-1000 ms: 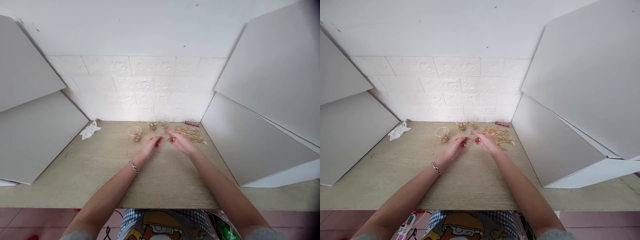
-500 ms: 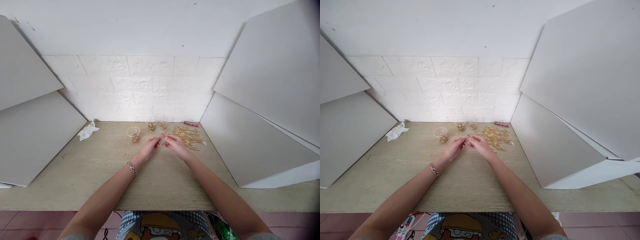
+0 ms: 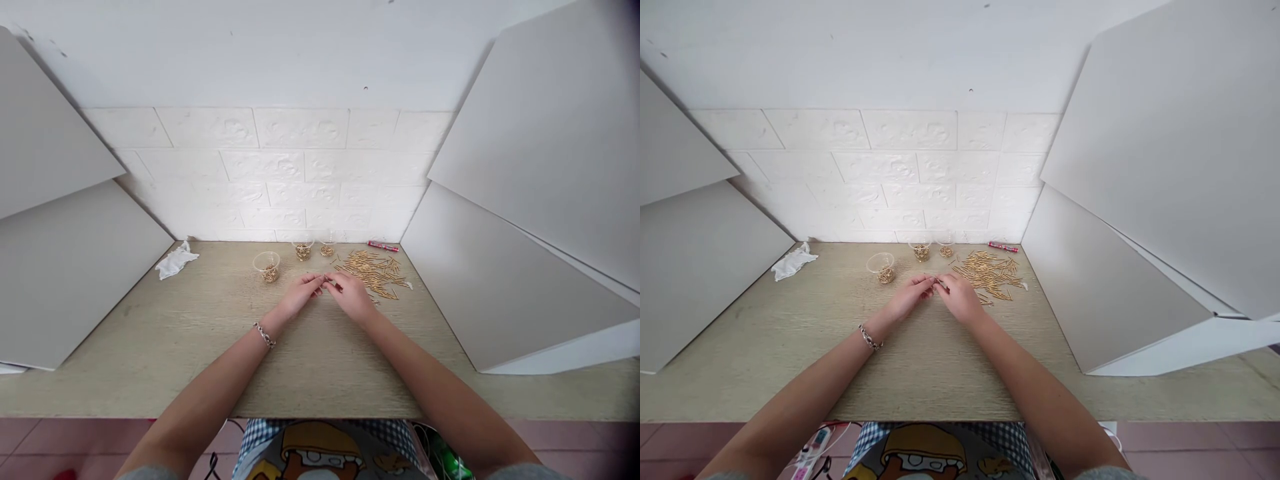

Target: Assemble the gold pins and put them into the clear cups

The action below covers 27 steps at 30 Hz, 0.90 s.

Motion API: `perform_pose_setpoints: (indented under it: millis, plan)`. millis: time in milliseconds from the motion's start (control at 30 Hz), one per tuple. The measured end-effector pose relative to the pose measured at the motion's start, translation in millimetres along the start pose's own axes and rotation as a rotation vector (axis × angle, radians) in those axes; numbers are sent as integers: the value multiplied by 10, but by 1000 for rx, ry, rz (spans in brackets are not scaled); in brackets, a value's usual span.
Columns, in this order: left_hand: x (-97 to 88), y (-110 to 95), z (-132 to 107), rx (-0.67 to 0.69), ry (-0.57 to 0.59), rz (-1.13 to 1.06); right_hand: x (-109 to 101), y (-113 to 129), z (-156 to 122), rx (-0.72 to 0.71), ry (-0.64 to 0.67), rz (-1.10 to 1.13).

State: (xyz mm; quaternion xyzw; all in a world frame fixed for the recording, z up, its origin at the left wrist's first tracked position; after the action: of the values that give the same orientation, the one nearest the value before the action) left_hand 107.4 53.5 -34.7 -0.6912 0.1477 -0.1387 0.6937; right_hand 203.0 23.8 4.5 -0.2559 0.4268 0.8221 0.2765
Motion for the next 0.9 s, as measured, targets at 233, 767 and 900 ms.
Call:
perform_pose_setpoints:
  millis: [233,767,900]
  plan:
    - [-70,80,69,-7,3,-76,-95,-2,13,26,-40,33]
    - [-61,54,31,-70,25,-265,-119,-2,13,-14,-50,37]
    - [-117,111,20,-93,-38,-276,-149,18,8,-56,-94,37]
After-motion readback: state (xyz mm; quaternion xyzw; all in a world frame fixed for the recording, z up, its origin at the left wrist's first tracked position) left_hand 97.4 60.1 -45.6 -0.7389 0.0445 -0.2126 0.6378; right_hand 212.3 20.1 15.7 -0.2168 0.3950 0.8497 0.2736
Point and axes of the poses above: each hand's wrist, its own z-axis towards the middle knuckle, its own x-axis out of the palm, y = z × x, the point moved 9 cm from there along z, towards the middle knuckle
